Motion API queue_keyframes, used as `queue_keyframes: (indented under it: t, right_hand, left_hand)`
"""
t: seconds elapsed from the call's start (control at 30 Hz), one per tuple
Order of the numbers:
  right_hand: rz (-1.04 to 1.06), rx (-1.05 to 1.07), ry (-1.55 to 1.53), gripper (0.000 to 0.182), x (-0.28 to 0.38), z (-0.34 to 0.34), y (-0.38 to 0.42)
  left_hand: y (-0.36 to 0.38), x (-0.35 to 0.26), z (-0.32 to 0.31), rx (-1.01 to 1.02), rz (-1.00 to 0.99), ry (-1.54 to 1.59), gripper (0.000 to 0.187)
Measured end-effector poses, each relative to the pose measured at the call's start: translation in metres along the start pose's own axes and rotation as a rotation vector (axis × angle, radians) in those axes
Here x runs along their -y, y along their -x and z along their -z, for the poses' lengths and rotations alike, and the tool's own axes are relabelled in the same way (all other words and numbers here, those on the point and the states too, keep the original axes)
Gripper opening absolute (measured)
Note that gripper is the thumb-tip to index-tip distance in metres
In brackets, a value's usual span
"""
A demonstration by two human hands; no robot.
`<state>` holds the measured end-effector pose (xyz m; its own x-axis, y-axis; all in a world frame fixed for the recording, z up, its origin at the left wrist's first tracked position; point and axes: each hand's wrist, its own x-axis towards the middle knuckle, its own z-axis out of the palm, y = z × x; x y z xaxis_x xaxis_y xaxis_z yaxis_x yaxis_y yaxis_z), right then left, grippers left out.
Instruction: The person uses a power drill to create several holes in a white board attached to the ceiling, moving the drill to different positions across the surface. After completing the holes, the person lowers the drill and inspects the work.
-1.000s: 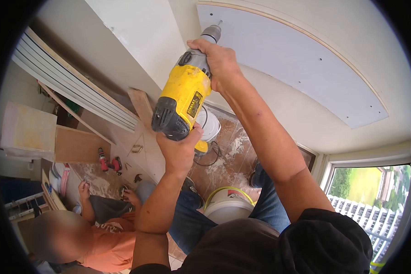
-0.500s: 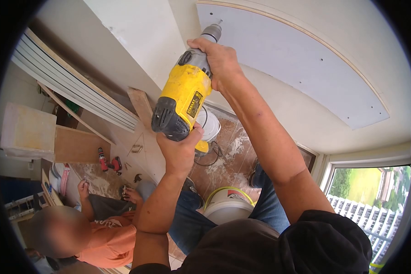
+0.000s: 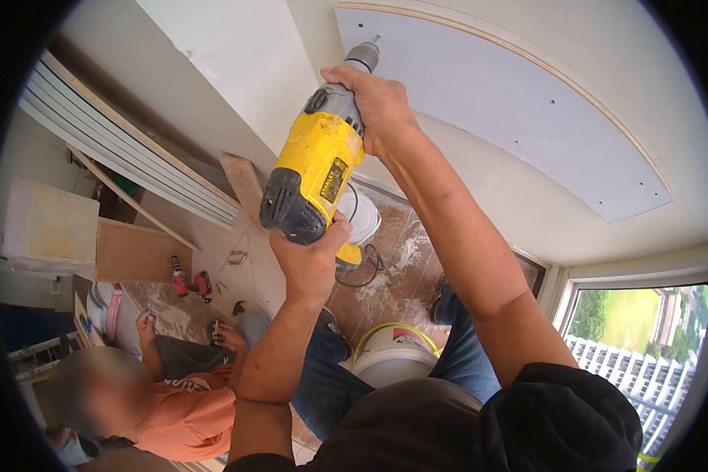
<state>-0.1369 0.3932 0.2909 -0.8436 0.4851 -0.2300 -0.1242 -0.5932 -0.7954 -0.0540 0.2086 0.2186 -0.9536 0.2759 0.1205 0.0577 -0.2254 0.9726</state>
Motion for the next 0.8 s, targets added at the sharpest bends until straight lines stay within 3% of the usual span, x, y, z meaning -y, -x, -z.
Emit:
queue_keyframes:
  t: [0.33, 0.43, 0.53, 0.8]
  right_hand:
    - [0.03, -0.02, -0.058, 0.041, -0.003, -0.001, -0.004]
    - [0.013, 0.026, -0.067, 0.042, -0.002, 0.002, 0.001]
    - [-0.123, 0.287, -0.218, 0.047, -0.008, 0.004, 0.006]
    - [-0.146, 0.254, -0.17, 0.041, -0.015, 0.004, 0.007]
  left_hand:
    - [-0.001, -0.006, -0.001, -0.018, 0.034, 0.05, 0.024]
    - [0.002, -0.02, 0.002, 0.016, 0.067, 0.071, 0.029]
    - [-0.001, -0.019, 0.003, 0.018, 0.002, 0.043, 0.038]
    - [-0.001, -0.021, 0.002, 0.025, 0.067, 0.133, 0.036]
